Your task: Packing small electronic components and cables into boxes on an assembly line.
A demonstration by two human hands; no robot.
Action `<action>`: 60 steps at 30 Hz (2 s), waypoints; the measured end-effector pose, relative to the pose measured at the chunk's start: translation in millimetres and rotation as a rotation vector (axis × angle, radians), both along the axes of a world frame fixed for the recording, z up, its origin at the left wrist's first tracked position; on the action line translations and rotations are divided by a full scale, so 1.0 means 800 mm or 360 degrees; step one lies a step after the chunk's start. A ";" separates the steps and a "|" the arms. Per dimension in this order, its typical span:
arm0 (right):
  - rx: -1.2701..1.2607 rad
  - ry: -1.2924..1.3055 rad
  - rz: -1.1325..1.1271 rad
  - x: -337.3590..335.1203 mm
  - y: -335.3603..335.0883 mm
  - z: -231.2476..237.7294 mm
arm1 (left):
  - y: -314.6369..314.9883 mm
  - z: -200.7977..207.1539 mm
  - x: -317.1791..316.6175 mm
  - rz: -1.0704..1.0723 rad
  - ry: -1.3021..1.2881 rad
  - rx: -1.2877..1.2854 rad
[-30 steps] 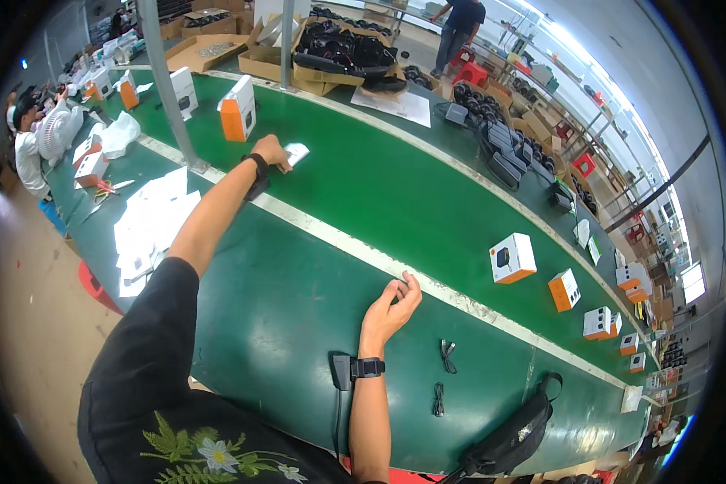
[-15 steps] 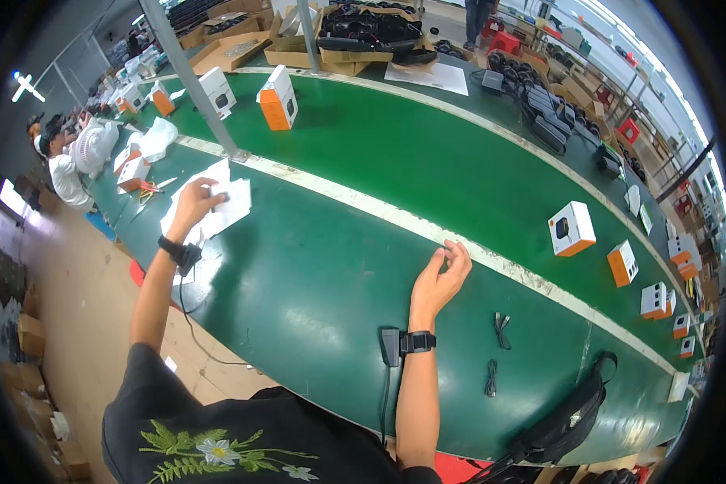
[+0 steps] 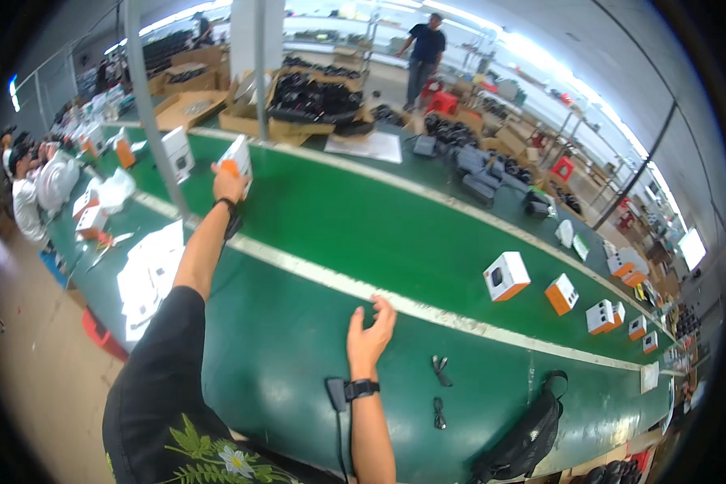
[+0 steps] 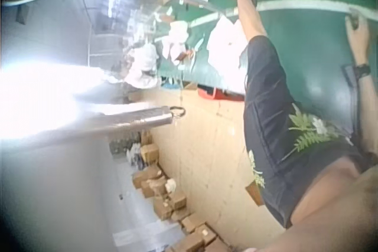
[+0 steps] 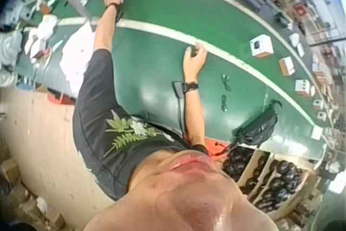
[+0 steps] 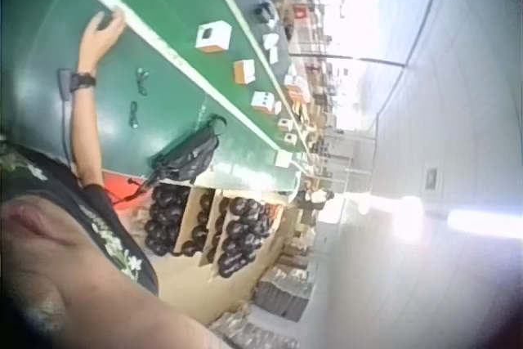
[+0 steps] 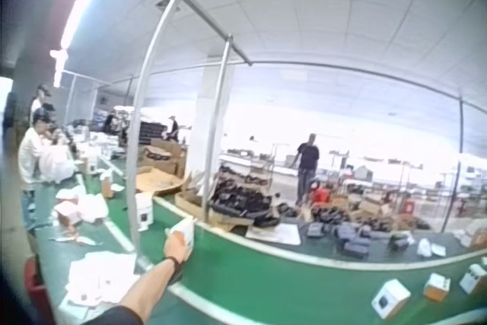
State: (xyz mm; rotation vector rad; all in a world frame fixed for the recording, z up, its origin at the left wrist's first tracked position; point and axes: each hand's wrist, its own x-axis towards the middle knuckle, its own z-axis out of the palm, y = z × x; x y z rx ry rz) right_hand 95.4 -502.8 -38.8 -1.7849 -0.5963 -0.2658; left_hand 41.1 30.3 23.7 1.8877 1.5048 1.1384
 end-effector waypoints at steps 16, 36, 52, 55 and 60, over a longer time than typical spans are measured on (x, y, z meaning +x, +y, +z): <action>0.0147 -0.0075 0.0481 -0.045 0.027 0.030 | -0.497 0.069 -0.147 -0.1626 0.0154 -0.0036; 0.0318 0.0654 0.0664 -0.022 0.020 0.043 | 0.202 -0.013 0.091 -0.0783 0.1711 0.0976; 0.0218 0.0558 0.0830 -0.017 0.009 0.027 | -0.369 0.115 -0.182 -0.1681 -0.0604 -0.0590; 0.0194 0.0522 0.0939 -0.016 0.011 0.026 | -0.457 0.127 -0.207 -0.1776 -0.0390 -0.0214; 0.0209 0.0617 0.1247 -0.019 0.003 0.015 | -0.481 0.120 -0.170 -0.1963 -0.0065 0.0337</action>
